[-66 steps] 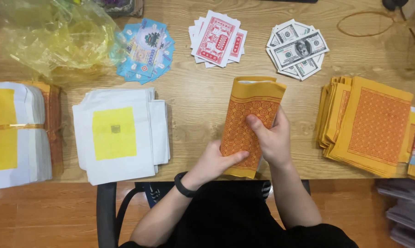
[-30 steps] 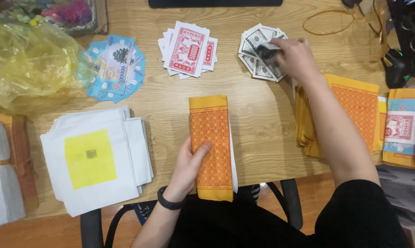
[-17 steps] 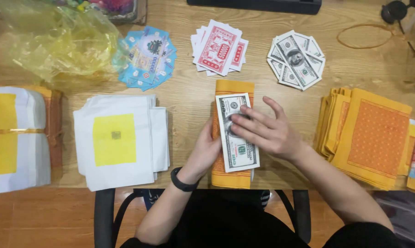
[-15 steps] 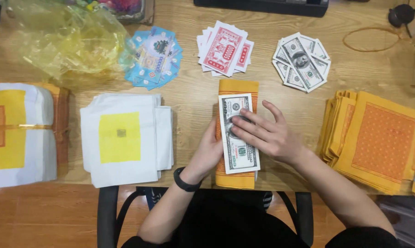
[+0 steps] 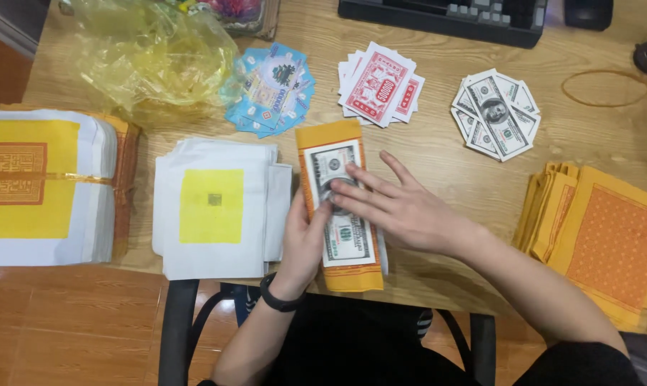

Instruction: The person repeatedly assembles small packets by placing a US $100 bill, a red 500,000 VND note, and a blue 10,000 VND note into yellow patterned envelopes, then securing each with a rubber band. The person works at a wooden desk with stacks of envelopes and loose notes, completing several packets and stacking them on the right side of the table.

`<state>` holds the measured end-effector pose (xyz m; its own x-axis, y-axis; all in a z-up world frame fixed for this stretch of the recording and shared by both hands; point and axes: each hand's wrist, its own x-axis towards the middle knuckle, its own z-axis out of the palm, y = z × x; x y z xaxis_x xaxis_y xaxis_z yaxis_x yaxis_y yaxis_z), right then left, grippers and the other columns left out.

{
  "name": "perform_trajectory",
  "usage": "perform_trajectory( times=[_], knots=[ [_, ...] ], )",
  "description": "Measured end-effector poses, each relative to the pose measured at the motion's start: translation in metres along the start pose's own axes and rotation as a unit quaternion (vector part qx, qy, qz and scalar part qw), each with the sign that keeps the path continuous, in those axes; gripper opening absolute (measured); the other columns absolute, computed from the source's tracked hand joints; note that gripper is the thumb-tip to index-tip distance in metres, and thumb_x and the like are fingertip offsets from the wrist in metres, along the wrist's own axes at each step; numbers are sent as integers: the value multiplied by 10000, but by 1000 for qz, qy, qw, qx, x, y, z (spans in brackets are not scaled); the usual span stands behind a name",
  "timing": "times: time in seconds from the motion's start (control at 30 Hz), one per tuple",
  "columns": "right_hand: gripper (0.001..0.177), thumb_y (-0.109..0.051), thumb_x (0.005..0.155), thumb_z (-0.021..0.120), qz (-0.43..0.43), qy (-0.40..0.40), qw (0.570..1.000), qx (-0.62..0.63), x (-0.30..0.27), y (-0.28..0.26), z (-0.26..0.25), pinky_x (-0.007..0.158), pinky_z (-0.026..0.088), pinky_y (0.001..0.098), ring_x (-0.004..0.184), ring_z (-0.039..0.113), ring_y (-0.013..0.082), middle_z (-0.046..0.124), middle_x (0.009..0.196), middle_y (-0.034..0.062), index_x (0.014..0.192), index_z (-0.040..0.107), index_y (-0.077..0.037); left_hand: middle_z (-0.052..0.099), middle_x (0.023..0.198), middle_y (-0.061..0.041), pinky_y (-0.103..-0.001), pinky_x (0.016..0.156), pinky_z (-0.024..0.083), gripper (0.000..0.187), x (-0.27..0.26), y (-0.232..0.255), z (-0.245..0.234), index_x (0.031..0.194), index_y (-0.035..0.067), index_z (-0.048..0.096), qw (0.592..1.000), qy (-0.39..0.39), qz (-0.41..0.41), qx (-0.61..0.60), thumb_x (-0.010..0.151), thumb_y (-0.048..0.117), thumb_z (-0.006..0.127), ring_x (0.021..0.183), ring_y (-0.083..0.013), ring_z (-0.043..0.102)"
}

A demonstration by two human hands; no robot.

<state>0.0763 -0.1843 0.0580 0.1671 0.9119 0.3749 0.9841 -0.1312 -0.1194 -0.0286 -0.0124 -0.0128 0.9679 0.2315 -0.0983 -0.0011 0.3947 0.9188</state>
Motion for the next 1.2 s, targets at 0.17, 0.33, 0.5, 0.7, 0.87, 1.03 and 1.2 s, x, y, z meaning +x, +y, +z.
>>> perform_trajectory(
  times=[0.17,0.33,0.5,0.7,0.87,1.03,1.2],
  knots=[
    [391,-61,925,481,55,58,990,115,67,77,44,1054,328,641,1349,427,414,457,1458,182,1312,539,-70,642,1163,-148,-360,834,570,437,-11,22,-32,1362,-12,454,982,178,22,-53,932,55,493,991,-181,626],
    [583,-26,750,597,48,-149,988,14,144,158,116,1038,368,513,1315,419,412,405,1478,220,1331,540,-25,654,1187,-116,-293,910,497,391,-17,40,-57,1274,10,543,956,269,39,-109,886,61,540,1036,-180,615],
    [749,-32,817,553,17,-340,938,-69,186,167,135,1021,334,487,1370,297,335,237,1564,99,1497,259,-145,663,1158,-124,-290,874,502,369,-21,59,-64,1255,-3,550,960,268,23,-81,895,68,505,1010,-189,626],
    [723,-165,683,734,-65,-263,947,-171,185,167,141,775,504,413,1072,579,300,493,1357,73,1341,437,-122,657,1164,-117,-277,887,483,368,-15,51,-75,1244,-2,554,960,267,23,-82,886,69,509,1019,-174,610],
    [310,-101,852,632,-150,-85,945,-277,178,167,153,700,422,348,775,636,207,639,1121,11,1149,554,-145,665,1126,-115,-276,856,491,349,-14,55,-78,1212,-2,573,956,281,22,-77,879,73,502,996,-174,617],
    [237,-24,935,626,17,-52,995,-82,174,160,149,973,382,516,1089,667,307,743,1083,125,1165,633,-80,624,1224,-121,-291,938,464,462,-11,53,-81,1310,5,515,952,289,48,-89,852,70,503,1085,-193,590],
    [136,-91,877,612,349,-23,906,238,151,109,53,798,450,365,950,555,206,608,1039,57,1006,569,-79,640,1143,-101,-271,898,479,374,-5,47,-73,1240,4,536,966,227,79,-95,872,67,551,1016,-160,596]
  ],
)
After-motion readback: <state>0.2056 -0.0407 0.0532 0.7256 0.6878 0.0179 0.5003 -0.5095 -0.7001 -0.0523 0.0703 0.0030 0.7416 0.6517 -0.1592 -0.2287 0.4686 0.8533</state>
